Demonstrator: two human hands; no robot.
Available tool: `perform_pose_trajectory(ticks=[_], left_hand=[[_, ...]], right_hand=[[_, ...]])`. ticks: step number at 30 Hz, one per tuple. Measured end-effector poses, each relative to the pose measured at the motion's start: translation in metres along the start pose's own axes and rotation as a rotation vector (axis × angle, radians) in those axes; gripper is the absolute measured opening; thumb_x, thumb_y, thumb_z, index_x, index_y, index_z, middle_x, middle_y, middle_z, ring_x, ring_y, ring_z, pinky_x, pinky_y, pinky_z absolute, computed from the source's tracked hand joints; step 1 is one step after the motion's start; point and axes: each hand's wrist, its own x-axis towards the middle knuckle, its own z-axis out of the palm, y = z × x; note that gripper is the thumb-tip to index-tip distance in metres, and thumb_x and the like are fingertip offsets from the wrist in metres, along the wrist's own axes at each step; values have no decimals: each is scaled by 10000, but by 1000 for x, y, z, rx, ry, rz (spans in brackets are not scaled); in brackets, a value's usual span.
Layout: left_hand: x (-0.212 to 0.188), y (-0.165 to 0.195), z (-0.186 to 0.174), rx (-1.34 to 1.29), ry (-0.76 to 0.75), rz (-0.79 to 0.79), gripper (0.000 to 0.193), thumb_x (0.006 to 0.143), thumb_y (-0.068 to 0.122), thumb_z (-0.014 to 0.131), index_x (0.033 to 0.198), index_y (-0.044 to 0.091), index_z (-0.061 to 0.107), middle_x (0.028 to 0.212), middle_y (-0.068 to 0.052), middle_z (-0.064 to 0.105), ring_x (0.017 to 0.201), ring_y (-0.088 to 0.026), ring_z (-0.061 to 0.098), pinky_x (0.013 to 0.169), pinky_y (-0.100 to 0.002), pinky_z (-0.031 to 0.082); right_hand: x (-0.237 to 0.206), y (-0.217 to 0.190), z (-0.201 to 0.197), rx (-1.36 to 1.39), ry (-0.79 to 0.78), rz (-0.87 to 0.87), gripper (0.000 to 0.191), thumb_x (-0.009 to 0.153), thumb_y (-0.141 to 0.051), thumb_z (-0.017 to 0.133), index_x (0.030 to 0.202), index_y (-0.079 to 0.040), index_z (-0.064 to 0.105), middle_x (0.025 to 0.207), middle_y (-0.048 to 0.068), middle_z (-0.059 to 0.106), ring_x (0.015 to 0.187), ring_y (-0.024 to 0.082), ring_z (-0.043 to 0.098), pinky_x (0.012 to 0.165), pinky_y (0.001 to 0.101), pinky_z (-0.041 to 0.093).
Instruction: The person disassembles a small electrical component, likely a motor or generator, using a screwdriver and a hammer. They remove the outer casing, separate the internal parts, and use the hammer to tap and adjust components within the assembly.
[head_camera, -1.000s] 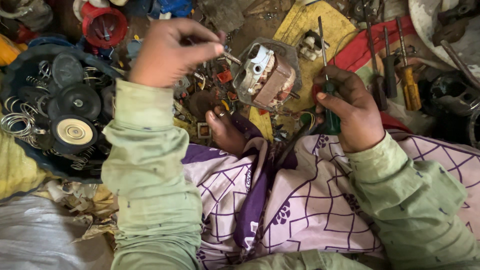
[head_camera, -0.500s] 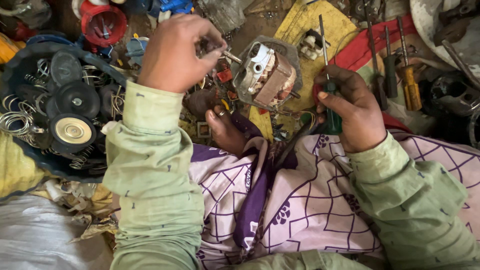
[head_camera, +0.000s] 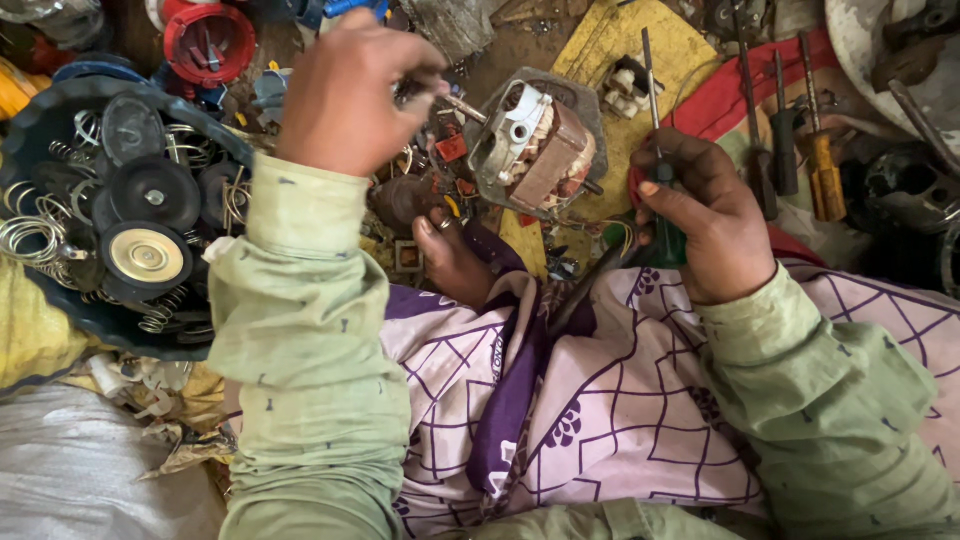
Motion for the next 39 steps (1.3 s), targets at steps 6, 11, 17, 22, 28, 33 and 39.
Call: perform_pose_trajectory(ticks=[6, 11, 17, 22, 28, 33, 39], left_hand=[[2, 2, 8, 22, 18, 96, 127, 862, 54, 813, 973, 107, 782, 997, -33, 750, 963, -237, 663, 815, -395, 547], [4, 2, 13, 1, -28, 135, 189, 790, 66, 814, 969, 96, 762, 982, -49, 700, 1013, -284, 629, 809, -420, 545], [2, 2, 12, 71, -9, 111, 132, 773, 44, 801, 872, 94, 730, 942, -46, 680, 1055, -288, 632, 825, -419, 539], [0, -4, 7, 68, 61, 63, 110, 777, 4, 775, 829, 85, 722, 984, -62, 685, 1044, -297, 632, 854, -431, 529], [-2, -7, 5, 52, 45, 67, 103, 795, -6, 772, 840, 74, 724, 1001, -83, 671, 1061, -301, 629, 875, -436, 525], [0, -4, 15, 23, 11, 94, 101, 776, -3, 766, 825, 74, 725, 994, -70, 673, 1072, -306, 630, 867, -432, 519], [-5, -17, -3, -21, 38, 35, 81, 807, 19, 774, 854, 76, 741, 999, -73, 672, 1053, -304, 623, 897, -437, 513]], right_hand=[[0, 0, -1, 32, -8, 2, 504, 956, 19, 604, 1447, -17, 496, 1247, 70, 638, 867, 135, 602, 716, 278, 519], [1, 0, -1, -3, -10, -6, 499, 964, 17, 602, 1452, -7, 497, 1276, 75, 639, 908, 135, 609, 741, 281, 528], [2, 2, -1, -8, -6, 1, 520, 959, 11, 604, 1465, -8, 488, 1287, 79, 637, 912, 138, 607, 745, 280, 531], [1, 2, -3, -5, 4, 15, 523, 957, 12, 603, 1467, -10, 486, 1289, 78, 640, 924, 128, 612, 745, 275, 533], [2, 2, -3, 6, -9, 3, 522, 959, 14, 609, 1464, -5, 477, 1270, 89, 637, 871, 140, 607, 719, 282, 535], [2, 2, -1, -6, 8, 36, 527, 958, 2, 601, 1470, -17, 478, 1271, 81, 642, 839, 136, 606, 694, 278, 538], [1, 1, -2, 9, 4, 28, 532, 956, 7, 602, 1472, -11, 476, 1274, 87, 639, 848, 136, 607, 696, 280, 530]])
